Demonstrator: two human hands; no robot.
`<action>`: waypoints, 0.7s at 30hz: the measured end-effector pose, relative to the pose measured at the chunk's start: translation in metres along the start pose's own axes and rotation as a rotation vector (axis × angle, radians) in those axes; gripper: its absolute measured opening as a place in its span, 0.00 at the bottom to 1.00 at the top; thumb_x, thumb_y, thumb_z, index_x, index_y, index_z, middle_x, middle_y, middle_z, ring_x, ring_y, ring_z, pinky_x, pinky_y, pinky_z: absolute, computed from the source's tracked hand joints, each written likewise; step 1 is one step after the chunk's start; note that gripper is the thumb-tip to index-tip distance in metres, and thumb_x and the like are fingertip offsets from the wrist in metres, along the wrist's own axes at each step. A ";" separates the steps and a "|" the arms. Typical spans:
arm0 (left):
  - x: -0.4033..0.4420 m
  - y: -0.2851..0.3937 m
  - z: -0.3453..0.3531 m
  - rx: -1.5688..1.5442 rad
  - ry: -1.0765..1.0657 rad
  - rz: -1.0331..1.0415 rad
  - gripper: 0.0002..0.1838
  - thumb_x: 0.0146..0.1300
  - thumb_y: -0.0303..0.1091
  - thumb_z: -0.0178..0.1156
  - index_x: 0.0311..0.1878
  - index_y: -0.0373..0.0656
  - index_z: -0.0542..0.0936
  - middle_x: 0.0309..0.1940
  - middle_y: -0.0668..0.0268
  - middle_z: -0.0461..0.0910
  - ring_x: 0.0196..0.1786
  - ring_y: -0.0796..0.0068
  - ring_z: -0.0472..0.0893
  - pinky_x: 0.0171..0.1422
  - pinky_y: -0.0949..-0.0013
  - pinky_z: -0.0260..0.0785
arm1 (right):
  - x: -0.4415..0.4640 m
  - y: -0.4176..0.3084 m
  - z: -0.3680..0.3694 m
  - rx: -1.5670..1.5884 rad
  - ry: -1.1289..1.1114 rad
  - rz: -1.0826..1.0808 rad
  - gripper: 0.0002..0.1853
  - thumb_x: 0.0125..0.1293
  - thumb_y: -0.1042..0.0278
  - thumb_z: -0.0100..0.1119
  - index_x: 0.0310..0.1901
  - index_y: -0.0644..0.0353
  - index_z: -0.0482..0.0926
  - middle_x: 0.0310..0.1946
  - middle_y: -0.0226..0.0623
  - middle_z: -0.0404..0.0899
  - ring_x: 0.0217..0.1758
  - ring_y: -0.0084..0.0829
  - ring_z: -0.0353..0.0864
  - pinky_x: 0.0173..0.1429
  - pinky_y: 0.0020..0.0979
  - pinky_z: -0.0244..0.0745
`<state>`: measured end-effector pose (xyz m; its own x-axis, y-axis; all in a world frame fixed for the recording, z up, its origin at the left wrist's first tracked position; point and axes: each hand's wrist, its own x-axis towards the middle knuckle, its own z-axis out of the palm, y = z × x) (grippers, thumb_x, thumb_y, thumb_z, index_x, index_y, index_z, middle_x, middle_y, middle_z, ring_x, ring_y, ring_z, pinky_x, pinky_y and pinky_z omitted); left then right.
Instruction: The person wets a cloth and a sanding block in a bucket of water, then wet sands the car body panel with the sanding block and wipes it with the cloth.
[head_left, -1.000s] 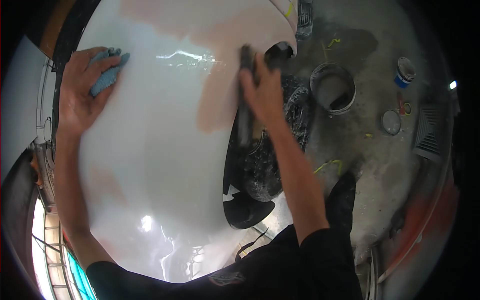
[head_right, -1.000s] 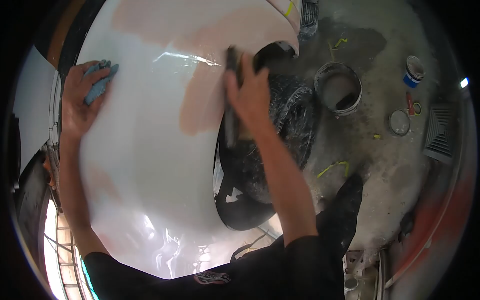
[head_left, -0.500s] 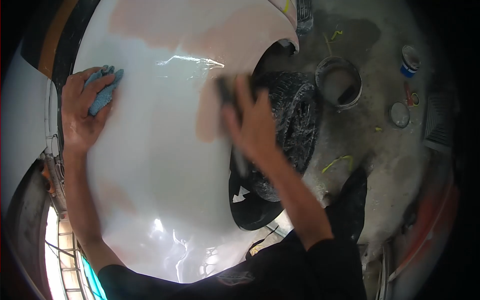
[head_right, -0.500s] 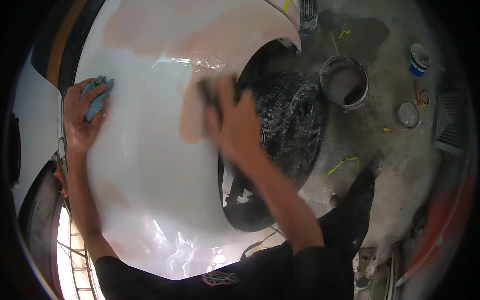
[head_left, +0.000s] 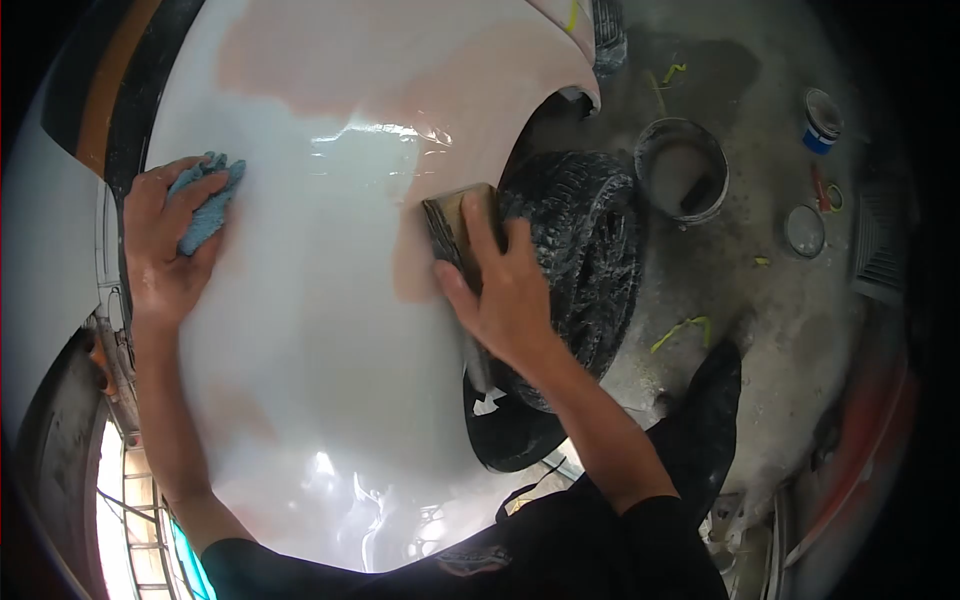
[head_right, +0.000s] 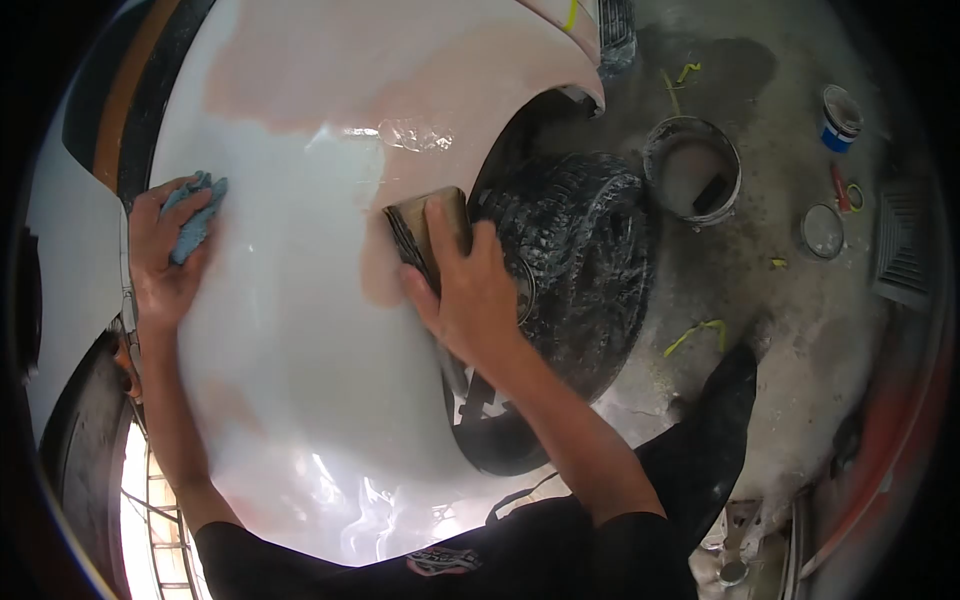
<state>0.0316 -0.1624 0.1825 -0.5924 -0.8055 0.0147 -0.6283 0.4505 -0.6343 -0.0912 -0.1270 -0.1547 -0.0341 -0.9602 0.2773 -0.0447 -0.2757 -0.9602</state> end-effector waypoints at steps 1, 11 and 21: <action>-0.001 -0.001 0.003 -0.008 -0.006 0.007 0.21 0.52 0.25 0.71 0.53 0.43 0.88 0.55 0.57 0.84 0.56 0.55 0.81 0.65 0.56 0.71 | 0.014 0.006 -0.004 -0.006 -0.010 0.023 0.38 0.69 0.49 0.63 0.77 0.53 0.65 0.57 0.73 0.68 0.59 0.69 0.76 0.61 0.58 0.78; 0.001 0.002 -0.005 -0.020 0.003 0.029 0.23 0.50 0.23 0.71 0.54 0.43 0.88 0.55 0.57 0.84 0.57 0.54 0.81 0.65 0.55 0.70 | 0.033 0.010 -0.012 -0.028 -0.069 0.139 0.45 0.71 0.38 0.61 0.81 0.54 0.62 0.61 0.72 0.70 0.60 0.71 0.78 0.68 0.52 0.75; 0.003 0.001 -0.005 -0.036 -0.010 0.014 0.24 0.47 0.22 0.71 0.52 0.43 0.88 0.57 0.57 0.83 0.59 0.55 0.81 0.65 0.56 0.71 | 0.132 0.070 -0.020 -0.018 -0.021 0.308 0.39 0.71 0.44 0.59 0.77 0.55 0.64 0.59 0.75 0.70 0.57 0.73 0.79 0.61 0.58 0.78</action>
<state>0.0268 -0.1625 0.1859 -0.5965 -0.8026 -0.0014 -0.6377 0.4749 -0.6064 -0.1184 -0.2722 -0.1846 -0.0281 -0.9992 -0.0281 -0.0535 0.0295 -0.9981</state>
